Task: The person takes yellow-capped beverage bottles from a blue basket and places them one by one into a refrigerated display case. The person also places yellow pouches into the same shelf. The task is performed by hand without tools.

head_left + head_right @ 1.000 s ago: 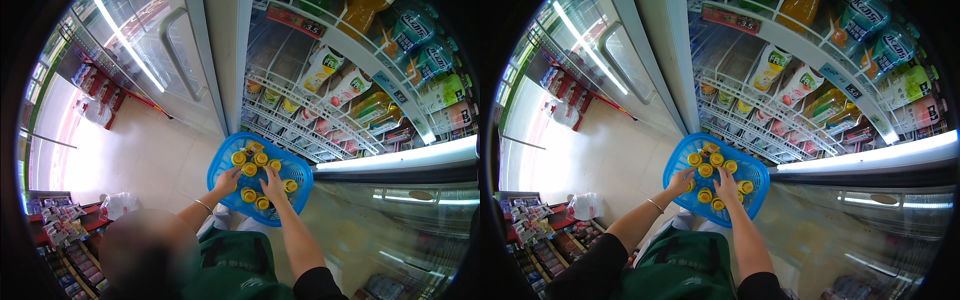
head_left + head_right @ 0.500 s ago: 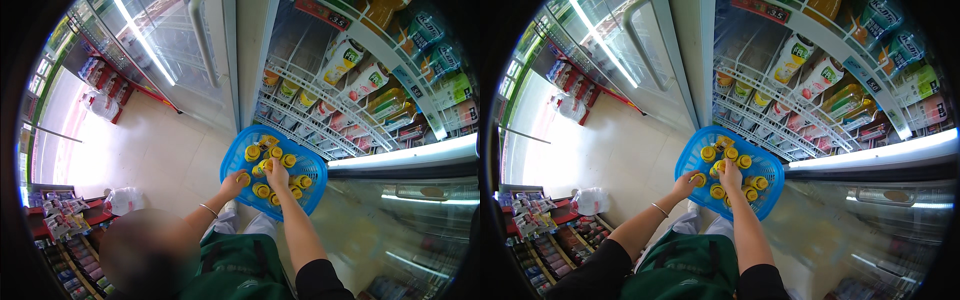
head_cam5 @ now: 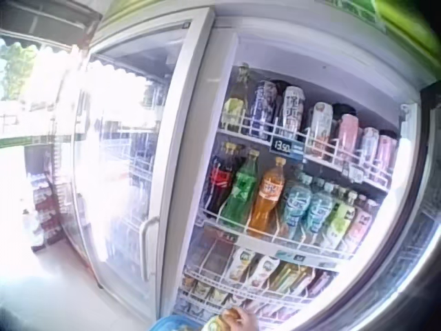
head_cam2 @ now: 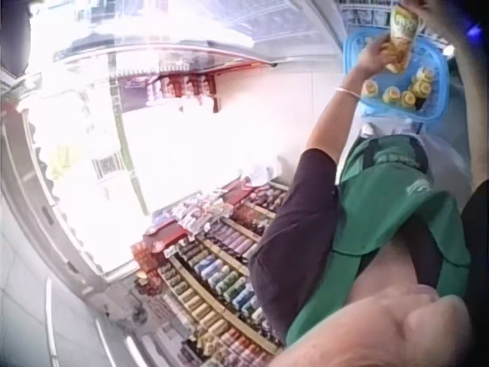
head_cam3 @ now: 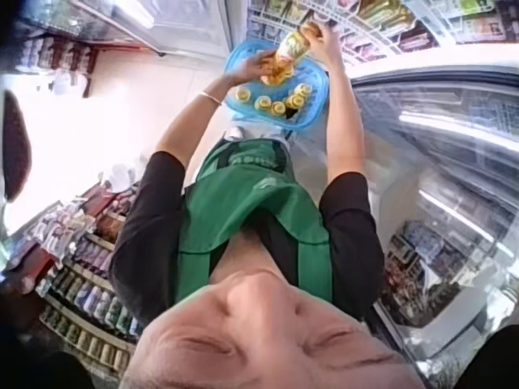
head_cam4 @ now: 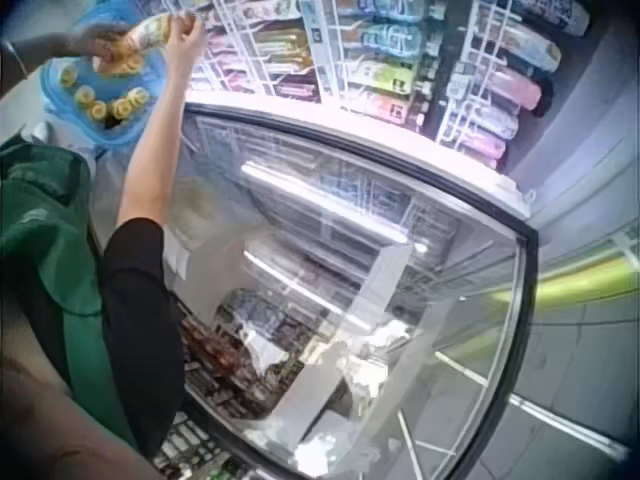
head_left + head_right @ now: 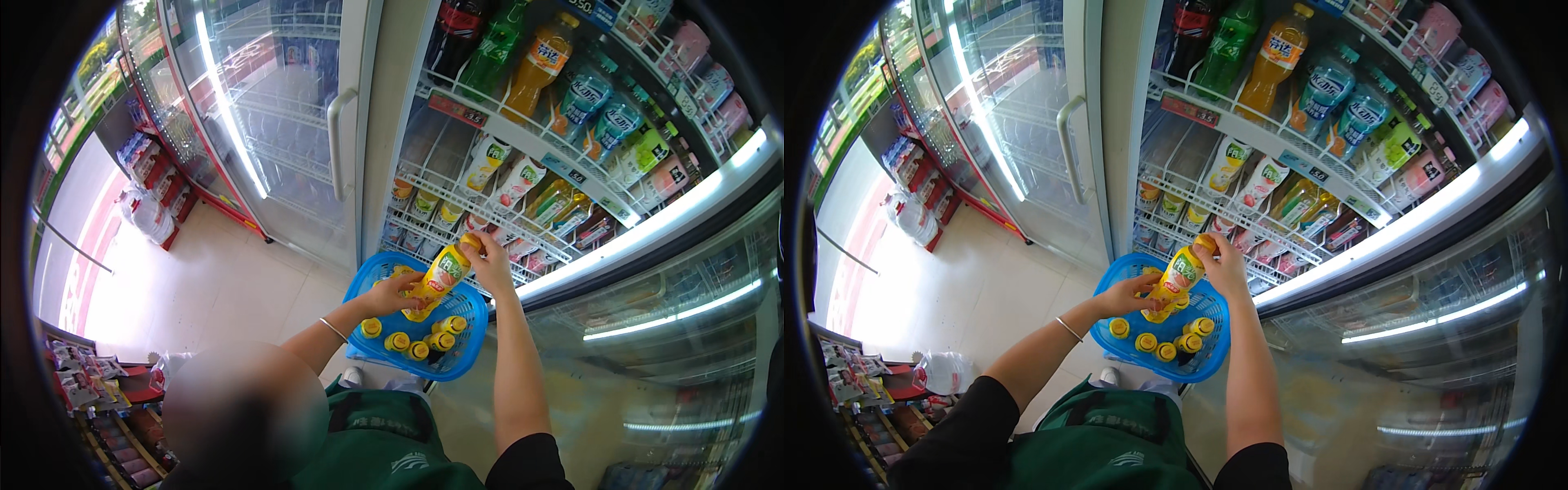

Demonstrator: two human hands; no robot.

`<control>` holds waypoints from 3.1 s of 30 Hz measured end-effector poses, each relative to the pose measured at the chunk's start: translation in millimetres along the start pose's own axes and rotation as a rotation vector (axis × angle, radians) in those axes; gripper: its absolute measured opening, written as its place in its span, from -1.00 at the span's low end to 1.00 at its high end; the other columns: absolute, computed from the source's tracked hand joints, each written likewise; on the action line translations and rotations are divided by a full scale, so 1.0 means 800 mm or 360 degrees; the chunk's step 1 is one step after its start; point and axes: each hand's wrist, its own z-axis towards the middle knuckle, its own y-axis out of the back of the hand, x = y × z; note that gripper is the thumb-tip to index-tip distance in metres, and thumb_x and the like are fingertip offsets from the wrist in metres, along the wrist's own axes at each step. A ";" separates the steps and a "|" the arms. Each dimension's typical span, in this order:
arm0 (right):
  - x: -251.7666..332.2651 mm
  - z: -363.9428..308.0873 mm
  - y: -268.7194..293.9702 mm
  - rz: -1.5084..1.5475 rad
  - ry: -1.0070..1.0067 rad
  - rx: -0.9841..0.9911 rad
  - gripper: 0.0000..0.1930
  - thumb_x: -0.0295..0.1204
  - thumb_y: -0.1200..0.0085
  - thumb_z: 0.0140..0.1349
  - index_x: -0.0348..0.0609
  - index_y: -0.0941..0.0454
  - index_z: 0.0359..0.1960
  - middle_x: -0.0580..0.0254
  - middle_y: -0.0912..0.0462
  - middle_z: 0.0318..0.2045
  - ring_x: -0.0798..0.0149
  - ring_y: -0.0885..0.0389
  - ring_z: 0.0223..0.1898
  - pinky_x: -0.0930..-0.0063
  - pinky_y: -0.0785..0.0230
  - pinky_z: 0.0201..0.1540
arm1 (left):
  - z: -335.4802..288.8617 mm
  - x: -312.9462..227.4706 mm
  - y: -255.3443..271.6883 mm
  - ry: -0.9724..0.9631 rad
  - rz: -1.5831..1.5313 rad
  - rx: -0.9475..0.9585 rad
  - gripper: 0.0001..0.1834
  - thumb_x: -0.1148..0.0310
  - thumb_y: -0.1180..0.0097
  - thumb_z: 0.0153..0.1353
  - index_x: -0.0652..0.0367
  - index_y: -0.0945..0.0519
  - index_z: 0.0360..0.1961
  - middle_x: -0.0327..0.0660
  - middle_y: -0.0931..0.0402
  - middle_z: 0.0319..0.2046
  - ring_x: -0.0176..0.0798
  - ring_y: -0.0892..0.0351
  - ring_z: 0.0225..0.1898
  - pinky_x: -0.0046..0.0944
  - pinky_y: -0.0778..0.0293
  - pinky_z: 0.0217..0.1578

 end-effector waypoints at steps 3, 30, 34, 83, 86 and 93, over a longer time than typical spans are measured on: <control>0.005 0.024 0.022 -0.0065 0.0017 -0.0012 -0.59 -0.17 -0.18 0.21 -0.22 -0.54 -0.04 0.08 -0.69 -0.31 0.23 -0.67 -0.32 0.43 -0.48 -0.26 | -0.007 -0.071 0.006 0.0229 -0.0390 0.0145 -0.32 0.25 -0.08 0.28 0.08 -0.16 0.39 -0.07 -0.40 0.19 -0.13 -0.40 0.19 -0.18 -0.33 0.18; 0.076 0.120 -0.068 0.0028 0.0468 -0.0642 -0.27 -0.48 -0.35 -0.03 -0.16 -0.23 0.20 0.00 -0.53 0.00 -0.06 -0.55 0.02 0.23 -0.44 0.00 | 0.143 -0.156 0.086 -0.0698 0.0579 -0.1111 -0.25 0.52 -0.21 0.04 0.12 -0.21 0.29 0.05 -0.34 0.20 0.14 -0.37 0.18 -0.09 -0.38 0.12; 0.061 0.176 -0.087 -0.0046 0.0377 -0.0701 -0.30 -0.49 -0.29 -0.01 -0.18 -0.22 0.20 -0.04 -0.51 0.01 -0.08 -0.51 0.06 0.18 -0.40 0.04 | 0.207 -0.108 0.125 -0.0354 0.1020 -0.1071 -0.20 0.41 -0.23 0.09 0.30 -0.13 0.32 0.14 -0.17 0.30 0.17 -0.17 0.32 -0.04 -0.22 0.25; -0.188 -0.141 -0.121 -0.0128 -0.0641 -0.0075 -0.66 -0.38 -0.18 0.21 -0.11 -0.53 0.03 0.06 -0.56 0.01 0.11 -0.57 0.00 0.33 -0.50 -0.05 | 0.023 0.149 -0.038 0.0395 0.0212 -0.0755 -0.64 0.18 0.02 0.33 0.11 -0.59 0.03 0.04 -0.62 -0.18 0.06 -0.59 -0.11 -0.11 -0.48 -0.12; -0.211 -0.175 -0.141 -0.0104 -0.0765 0.0009 -0.65 -0.31 -0.18 0.21 -0.05 -0.54 0.03 0.08 -0.57 0.00 0.08 -0.58 -0.09 0.28 -0.47 -0.06 | 0.009 0.188 -0.049 0.0543 0.0163 -0.0775 -0.64 0.15 0.07 0.36 0.13 -0.63 -0.04 0.02 -0.63 -0.20 -0.02 -0.61 -0.15 -0.14 -0.48 -0.14; -0.202 -0.225 -0.207 -0.0142 -0.0418 0.0756 -0.50 -0.25 -0.28 0.09 -0.06 -0.48 0.08 0.07 -0.52 0.06 0.08 -0.52 0.05 0.27 -0.40 0.06 | -0.032 0.239 -0.073 0.0587 0.0129 -0.0834 -0.67 0.30 0.09 0.35 0.17 -0.57 0.03 -0.05 -0.61 -0.07 -0.04 -0.58 -0.01 -0.19 -0.45 0.01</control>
